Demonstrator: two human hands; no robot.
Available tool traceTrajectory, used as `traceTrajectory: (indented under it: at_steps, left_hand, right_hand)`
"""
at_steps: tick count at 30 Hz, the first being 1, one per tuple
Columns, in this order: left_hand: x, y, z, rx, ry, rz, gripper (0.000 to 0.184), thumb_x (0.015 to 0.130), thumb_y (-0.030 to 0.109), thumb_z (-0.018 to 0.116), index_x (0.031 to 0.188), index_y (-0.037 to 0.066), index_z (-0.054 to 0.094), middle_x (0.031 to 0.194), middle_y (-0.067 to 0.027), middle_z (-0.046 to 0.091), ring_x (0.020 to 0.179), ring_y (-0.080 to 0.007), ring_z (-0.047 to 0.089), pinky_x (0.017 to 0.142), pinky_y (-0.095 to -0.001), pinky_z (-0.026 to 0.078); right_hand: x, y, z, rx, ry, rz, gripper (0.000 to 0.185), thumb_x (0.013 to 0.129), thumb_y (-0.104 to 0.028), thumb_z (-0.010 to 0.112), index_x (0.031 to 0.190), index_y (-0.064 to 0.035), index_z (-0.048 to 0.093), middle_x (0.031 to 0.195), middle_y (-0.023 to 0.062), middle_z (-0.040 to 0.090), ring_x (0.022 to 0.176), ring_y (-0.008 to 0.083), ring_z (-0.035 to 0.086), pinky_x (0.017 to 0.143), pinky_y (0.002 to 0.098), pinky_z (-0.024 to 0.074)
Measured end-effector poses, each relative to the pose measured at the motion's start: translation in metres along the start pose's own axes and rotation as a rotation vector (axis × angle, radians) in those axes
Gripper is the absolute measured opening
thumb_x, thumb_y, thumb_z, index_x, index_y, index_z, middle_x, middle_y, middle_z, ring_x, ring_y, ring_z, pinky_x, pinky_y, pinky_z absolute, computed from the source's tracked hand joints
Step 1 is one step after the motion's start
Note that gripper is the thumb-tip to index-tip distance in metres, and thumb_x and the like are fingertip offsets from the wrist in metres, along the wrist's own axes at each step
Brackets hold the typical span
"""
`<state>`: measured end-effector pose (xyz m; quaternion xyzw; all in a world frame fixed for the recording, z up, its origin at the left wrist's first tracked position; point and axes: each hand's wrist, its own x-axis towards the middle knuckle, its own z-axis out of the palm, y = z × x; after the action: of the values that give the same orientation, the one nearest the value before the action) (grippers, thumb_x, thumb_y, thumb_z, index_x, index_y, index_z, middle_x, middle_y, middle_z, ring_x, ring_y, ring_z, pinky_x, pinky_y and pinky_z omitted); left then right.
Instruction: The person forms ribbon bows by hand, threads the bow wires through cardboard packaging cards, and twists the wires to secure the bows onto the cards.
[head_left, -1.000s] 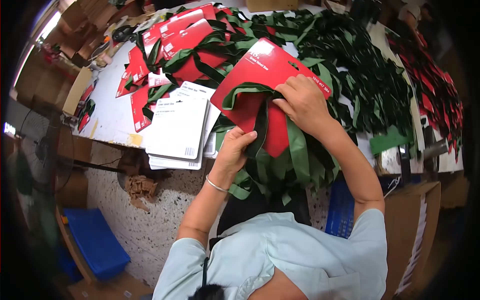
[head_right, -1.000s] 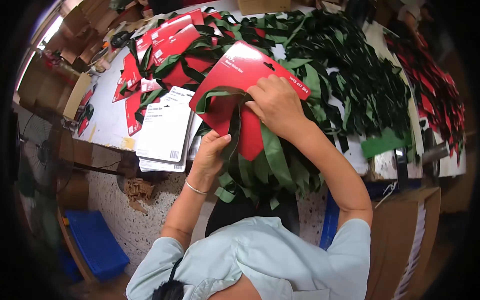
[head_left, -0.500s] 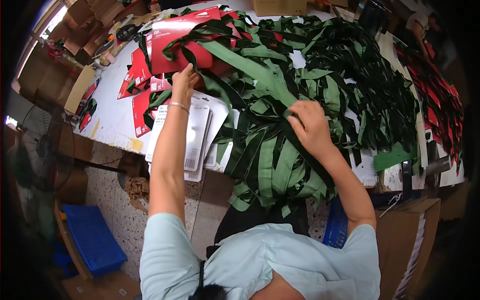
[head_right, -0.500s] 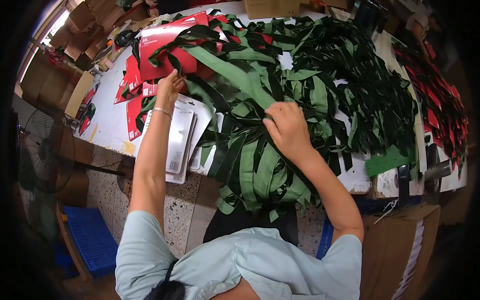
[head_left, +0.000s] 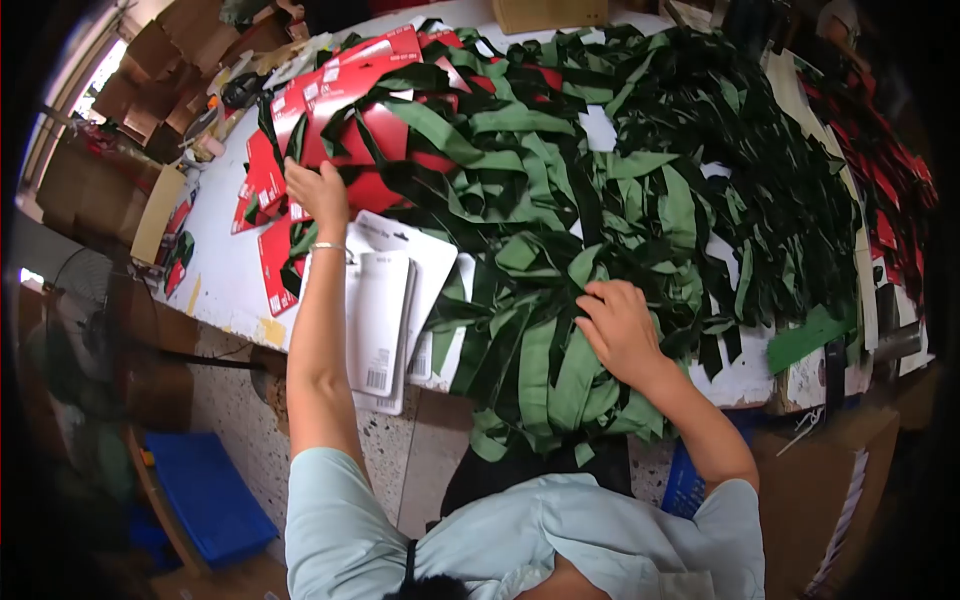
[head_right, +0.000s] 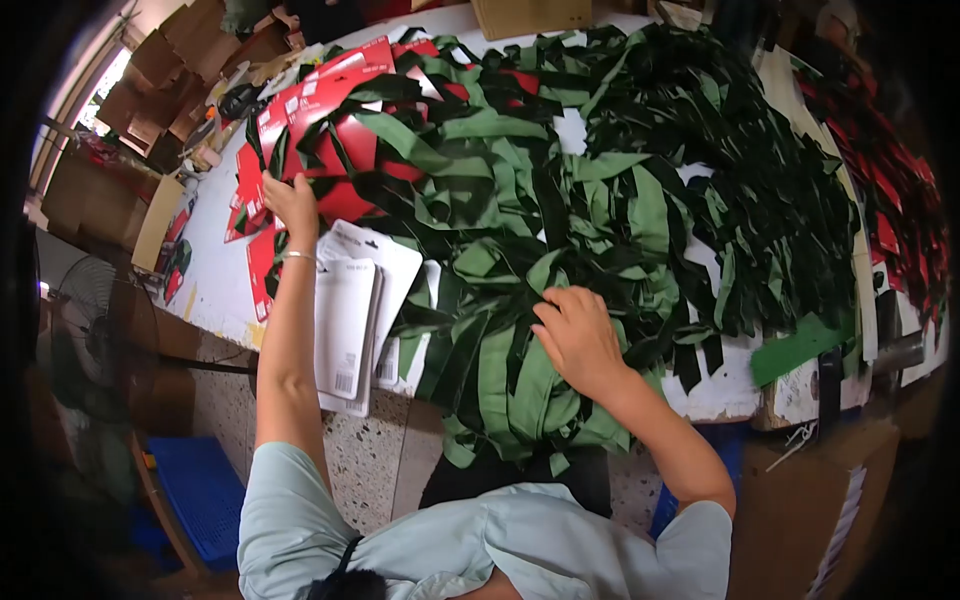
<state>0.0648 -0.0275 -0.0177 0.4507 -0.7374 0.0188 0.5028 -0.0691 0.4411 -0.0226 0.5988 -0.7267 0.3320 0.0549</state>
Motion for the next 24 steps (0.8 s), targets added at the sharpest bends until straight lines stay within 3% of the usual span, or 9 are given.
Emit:
traceTrajectory:
  at_steps: [2, 5, 8, 15, 18, 19, 21, 22, 24]
  left_hand:
    - [0.002, 0.018, -0.002, 0.022, -0.011, 0.256, 0.069, 0.082, 0.022, 0.066, 0.136, -0.009, 0.036, 0.131, -0.0284, 0.045, 0.125, -0.0426, 0.04, 0.105, -0.0489, 0.031]
    - [0.006, 0.07, -0.007, 0.142, -0.186, 0.43, 0.072, 0.079, 0.028, 0.072, 0.139, 0.006, 0.038, 0.135, -0.022, 0.044, 0.126, -0.0393, 0.04, 0.101, -0.0494, 0.037]
    - [0.0, 0.066, 0.036, 0.088, -0.465, 0.396, 0.067, 0.08, 0.033, 0.07, 0.135, 0.007, 0.042, 0.13, -0.0177, 0.049, 0.122, -0.0373, 0.043, 0.093, -0.0499, 0.044]
    - [-0.002, 0.032, 0.082, 0.195, -0.506, 0.492, 0.066, 0.083, 0.037, 0.066, 0.134, 0.004, 0.04, 0.122, -0.0247, 0.053, 0.117, -0.0417, 0.048, 0.098, -0.0505, 0.041]
    - [0.018, 0.032, 0.073, 0.036, -0.625, 0.567, 0.048, 0.084, 0.032, 0.063, 0.12, 0.004, 0.05, 0.111, -0.0222, 0.061, 0.104, -0.0416, 0.057, 0.095, -0.0514, 0.041]
    - [0.016, 0.055, 0.044, 0.035, -0.696, 0.435, 0.046, 0.085, 0.034, 0.063, 0.12, 0.007, 0.053, 0.111, -0.0191, 0.062, 0.105, -0.0407, 0.057, 0.092, -0.0531, 0.043]
    - [-0.004, 0.082, 0.005, 0.168, -0.463, 0.458, 0.05, 0.085, 0.036, 0.064, 0.127, 0.01, 0.053, 0.116, -0.0191, 0.062, 0.111, -0.0404, 0.055, 0.091, -0.0501, 0.046]
    - [-0.012, 0.081, 0.0, -0.014, -0.313, 0.646, 0.049, 0.086, 0.033, 0.064, 0.126, 0.007, 0.055, 0.115, -0.0195, 0.063, 0.109, -0.0386, 0.057, 0.091, -0.0471, 0.047]
    - [-0.04, 0.103, -0.03, -0.248, -0.473, 0.531, 0.043, 0.085, 0.028, 0.065, 0.118, 0.002, 0.059, 0.111, -0.0197, 0.064, 0.105, -0.0358, 0.06, 0.089, -0.0437, 0.047]
  right_hand:
    - [0.0, 0.0, 0.0, 0.005, -0.001, 0.001, 0.029, 0.076, -0.01, 0.07, 0.102, -0.0004, 0.06, 0.108, 0.0132, 0.056, 0.101, 0.0324, 0.052, 0.085, 0.0419, 0.0417]
    - [0.0, 0.0, 0.001, -0.002, 0.007, -0.005, 0.029, 0.076, -0.009, 0.071, 0.101, -0.0004, 0.06, 0.108, 0.0131, 0.056, 0.101, 0.0322, 0.052, 0.085, 0.0418, 0.0416]
    - [-0.001, 0.001, 0.003, -0.007, 0.024, -0.018, 0.029, 0.075, -0.009, 0.071, 0.101, -0.0003, 0.06, 0.108, 0.0131, 0.056, 0.1, 0.0321, 0.052, 0.085, 0.0421, 0.042]
    - [0.001, 0.006, 0.009, -0.031, 0.071, -0.061, 0.026, 0.078, -0.009, 0.068, 0.101, -0.0017, 0.06, 0.106, 0.0124, 0.055, 0.099, 0.0324, 0.052, 0.085, 0.042, 0.0428]
    - [0.0, 0.008, -0.007, 0.075, 0.151, -0.064, 0.02, 0.08, -0.009, 0.065, 0.097, -0.0016, 0.059, 0.097, 0.0127, 0.059, 0.093, 0.0333, 0.055, 0.082, 0.0405, 0.045]
    - [-0.004, 0.007, -0.015, 0.097, 0.283, -0.032, 0.016, 0.08, -0.007, 0.064, 0.094, -0.0015, 0.059, 0.097, 0.0133, 0.06, 0.091, 0.0339, 0.057, 0.08, 0.0402, 0.0462]
    - [-0.016, 0.005, -0.038, 0.114, 0.363, 0.123, 0.011, 0.082, -0.005, 0.063, 0.092, -0.0007, 0.062, 0.095, 0.013, 0.063, 0.088, 0.0324, 0.059, 0.077, 0.0382, 0.0483]
    - [-0.028, 0.006, -0.048, 0.16, 0.342, 0.2, 0.013, 0.086, -0.004, 0.061, 0.098, 0.0006, 0.063, 0.098, 0.0129, 0.064, 0.093, 0.0291, 0.06, 0.081, 0.0352, 0.0477]
    - [-0.048, 0.01, -0.054, 0.163, 0.342, 0.315, 0.012, 0.087, -0.005, 0.06, 0.098, 0.0001, 0.064, 0.095, 0.0116, 0.065, 0.09, 0.0262, 0.06, 0.077, 0.0333, 0.0474]
